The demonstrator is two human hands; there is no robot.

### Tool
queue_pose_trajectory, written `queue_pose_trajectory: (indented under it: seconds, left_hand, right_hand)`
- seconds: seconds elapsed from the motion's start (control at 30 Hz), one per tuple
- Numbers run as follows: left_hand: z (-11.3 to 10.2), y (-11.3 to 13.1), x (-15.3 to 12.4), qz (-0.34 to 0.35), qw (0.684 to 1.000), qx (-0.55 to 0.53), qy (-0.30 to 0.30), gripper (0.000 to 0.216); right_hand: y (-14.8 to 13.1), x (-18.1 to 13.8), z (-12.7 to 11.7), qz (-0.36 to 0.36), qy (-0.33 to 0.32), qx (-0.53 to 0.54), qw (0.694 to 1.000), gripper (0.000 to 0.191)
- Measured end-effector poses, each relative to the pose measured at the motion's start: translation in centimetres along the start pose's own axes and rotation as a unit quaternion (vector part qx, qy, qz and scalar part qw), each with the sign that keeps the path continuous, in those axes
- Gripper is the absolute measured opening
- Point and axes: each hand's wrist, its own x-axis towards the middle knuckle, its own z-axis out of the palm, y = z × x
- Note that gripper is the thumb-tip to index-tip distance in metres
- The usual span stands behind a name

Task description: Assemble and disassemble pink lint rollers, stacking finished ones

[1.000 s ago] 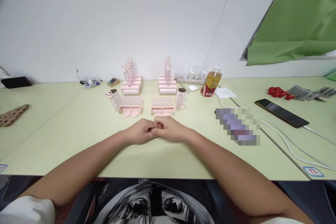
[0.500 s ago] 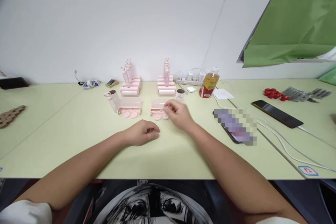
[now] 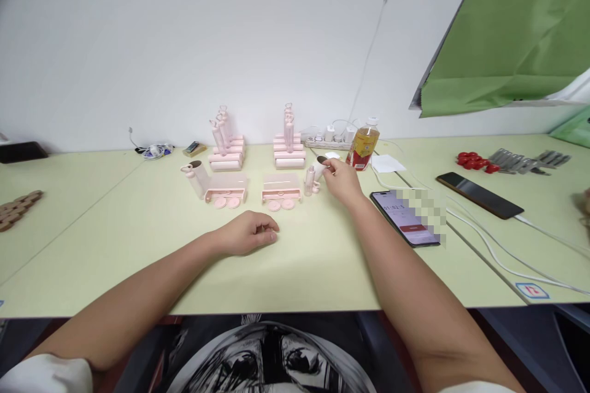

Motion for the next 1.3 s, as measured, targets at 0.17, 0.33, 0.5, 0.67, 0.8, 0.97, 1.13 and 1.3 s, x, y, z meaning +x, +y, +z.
queue_pose_trajectory:
  seconds: [0.17,0.33,0.5,0.67,0.8,0.97,1.13,1.3]
  left_hand:
    - [0.0,0.0,0.0,-0.003,1.0,0.002,-0.004,0.029]
    - [0.1,0.4,0.0,-0.005,1.0,-0.021,0.012,0.031]
    - [0.4,0.3,0.3,0.028,0.982,-0.115,0.149,0.051]
    - [0.3,-0.1,0.8,0.086,0.924,-0.301,0.221,0.065]
    - [-0.1,-0.1,0.9,0.078,0.904,-0.308,0.285,0.053]
    - [0.0,-0.4,0.9,0.028,0.917,-0.256,0.305,0.047]
    - [0.1,-0.2,0.6,0.033,0.945,-0.191,0.262,0.041]
    - [-0.2,0.5,0.4,0.036,0.953,-0.152,0.258,0.037]
  right_hand:
    - [0.7,0.9,-1.3,0.032,0.177,0.136,0.974,0.019]
    - [-1.4,0.0,-2.0,-0.053,0.222,0.462,0.857,0.017]
    - [-4.6,-4.2,-0.2,-0.088,-0.042,0.492,0.865,0.022]
    - [-6.0,-7.2,1.7,-0.157,-0.351,0.35,0.854,0.025]
    - [-5.7,-7.1,2.0,-0.187,-0.366,0.242,0.879,0.027]
    - [-5.3,-6.5,2.3,-0.165,-0.246,0.058,0.953,0.017]
    - [-5.3,-6.8,2.7,-0.135,-0.273,-0.03,0.952,0.044]
    - [-5.0,-6.8,3.4,-0.171,-0.229,-0.073,0.956,0.034]
